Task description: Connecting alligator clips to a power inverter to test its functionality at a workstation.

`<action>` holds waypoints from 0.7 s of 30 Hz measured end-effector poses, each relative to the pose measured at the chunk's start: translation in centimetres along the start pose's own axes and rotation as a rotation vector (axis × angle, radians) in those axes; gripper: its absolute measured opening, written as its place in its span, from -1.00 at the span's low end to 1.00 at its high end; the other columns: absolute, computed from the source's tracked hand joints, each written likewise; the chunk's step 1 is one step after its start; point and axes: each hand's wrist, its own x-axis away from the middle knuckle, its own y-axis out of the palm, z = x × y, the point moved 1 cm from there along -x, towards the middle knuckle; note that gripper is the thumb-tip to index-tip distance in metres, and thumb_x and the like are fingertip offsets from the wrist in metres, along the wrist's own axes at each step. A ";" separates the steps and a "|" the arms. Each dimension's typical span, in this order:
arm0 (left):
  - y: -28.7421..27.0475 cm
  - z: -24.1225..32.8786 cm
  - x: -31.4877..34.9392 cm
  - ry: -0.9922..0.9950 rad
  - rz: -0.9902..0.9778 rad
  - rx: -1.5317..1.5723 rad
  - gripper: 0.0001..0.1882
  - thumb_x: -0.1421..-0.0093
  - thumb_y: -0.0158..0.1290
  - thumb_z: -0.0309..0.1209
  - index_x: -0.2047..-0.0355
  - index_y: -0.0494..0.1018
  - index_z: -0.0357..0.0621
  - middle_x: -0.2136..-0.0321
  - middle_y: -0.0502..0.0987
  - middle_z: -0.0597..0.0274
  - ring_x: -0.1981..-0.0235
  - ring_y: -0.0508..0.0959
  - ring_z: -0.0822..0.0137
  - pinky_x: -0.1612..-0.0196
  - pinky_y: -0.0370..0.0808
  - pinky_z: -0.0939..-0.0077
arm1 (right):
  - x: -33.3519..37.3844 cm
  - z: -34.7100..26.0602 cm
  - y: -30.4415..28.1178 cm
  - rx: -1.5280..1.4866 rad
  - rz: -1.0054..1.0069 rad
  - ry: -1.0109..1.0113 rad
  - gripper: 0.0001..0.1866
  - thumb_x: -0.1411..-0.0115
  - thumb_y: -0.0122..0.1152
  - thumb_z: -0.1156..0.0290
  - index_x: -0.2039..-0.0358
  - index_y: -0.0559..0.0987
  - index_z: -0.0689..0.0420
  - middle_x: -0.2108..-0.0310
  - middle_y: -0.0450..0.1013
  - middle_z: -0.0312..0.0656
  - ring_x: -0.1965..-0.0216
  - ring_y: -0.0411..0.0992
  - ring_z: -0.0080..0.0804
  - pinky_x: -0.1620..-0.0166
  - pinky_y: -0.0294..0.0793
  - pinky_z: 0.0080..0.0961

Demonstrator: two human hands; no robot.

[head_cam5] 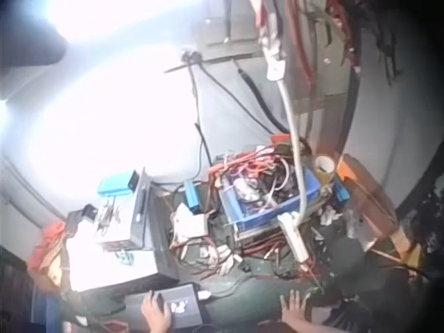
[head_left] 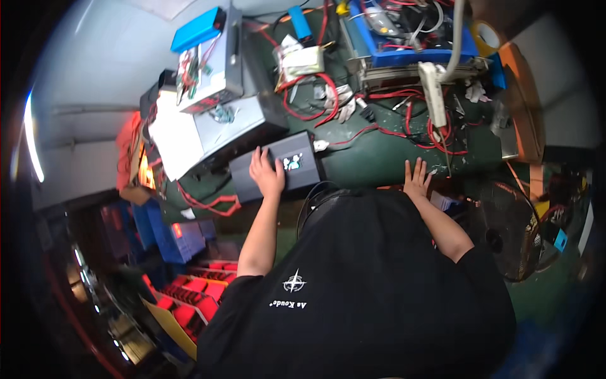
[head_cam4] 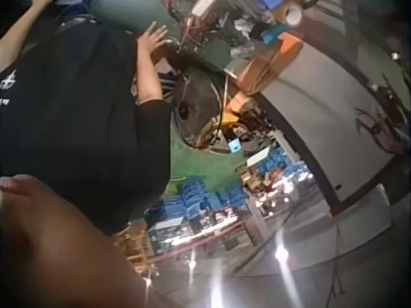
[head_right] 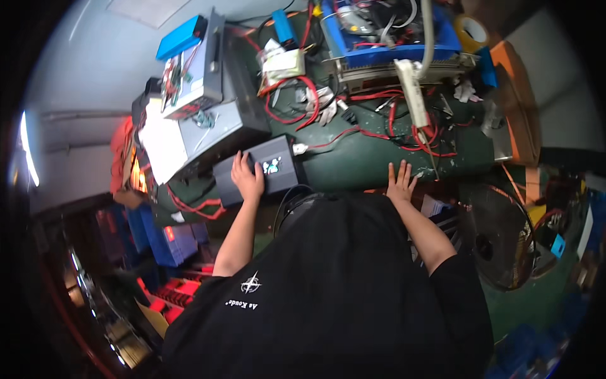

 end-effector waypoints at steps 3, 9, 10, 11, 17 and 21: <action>-0.1 -0.1 -0.1 -0.041 -0.011 0.003 -0.43 -0.31 0.12 -0.19 -0.29 0.40 -0.10 -0.40 0.32 -0.01 -0.44 0.25 -0.05 -0.45 0.09 -0.07 | 0.5 -0.7 -0.8 -0.022 -0.046 -0.011 0.33 -0.12 0.43 -0.18 -0.62 -0.31 -0.18 -0.62 -0.59 0.07 -0.62 -0.57 0.15 -0.46 -0.35 0.51; -0.2 -0.2 0.2 -0.025 0.012 -0.012 -0.44 -0.30 0.12 -0.22 -0.27 0.41 -0.10 -0.38 0.35 0.01 -0.43 0.27 -0.05 -0.45 0.11 -0.09 | 0.8 -0.8 -1.1 0.000 -0.048 -0.010 0.22 -0.23 0.14 -0.40 -0.62 -0.30 -0.13 -0.61 -0.59 0.14 -0.61 -0.56 0.21 -0.45 -0.35 0.54; -0.2 -0.2 0.3 -0.036 0.017 -0.013 -0.44 -0.30 0.12 -0.22 -0.27 0.41 -0.10 -0.38 0.35 0.01 -0.43 0.27 -0.05 -0.45 0.11 -0.09 | 0.9 -1.0 -1.5 0.005 -0.099 -0.001 0.21 -0.25 0.07 -0.45 -0.62 -0.30 -0.13 -0.61 -0.58 0.16 -0.61 -0.56 0.22 -0.45 -0.36 0.55; -0.2 -0.2 0.4 -0.032 0.010 -0.010 -0.45 -0.32 0.11 -0.23 -0.29 0.40 -0.08 -0.40 0.33 0.03 -0.44 0.26 -0.03 -0.46 0.10 -0.07 | 0.9 -1.0 -1.7 0.014 -0.096 -0.009 0.21 -0.25 0.07 -0.45 -0.62 -0.30 -0.13 -0.61 -0.58 0.16 -0.61 -0.56 0.22 -0.45 -0.36 0.55; -0.3 -0.2 0.3 -0.035 0.005 0.009 -0.45 -0.32 0.11 -0.24 -0.30 0.40 -0.08 -0.41 0.32 0.06 -0.46 0.25 0.00 -0.48 0.07 -0.04 | 1.0 -1.2 -2.6 -0.032 -0.097 -0.009 0.23 -0.25 0.10 -0.44 -0.62 -0.30 -0.08 -0.60 -0.58 0.19 -0.60 -0.58 0.26 -0.45 -0.36 0.54; -0.3 0.1 0.1 -0.033 0.005 0.003 -0.45 -0.31 0.12 -0.25 -0.29 0.40 -0.08 -0.41 0.33 0.06 -0.46 0.25 0.00 -0.48 0.07 -0.04 | 1.3 -1.4 -2.8 -0.066 0.063 -0.069 0.16 -0.22 0.28 -0.23 -0.60 -0.11 0.01 -0.58 -0.40 0.29 -0.57 -0.38 0.40 -0.49 -0.24 0.39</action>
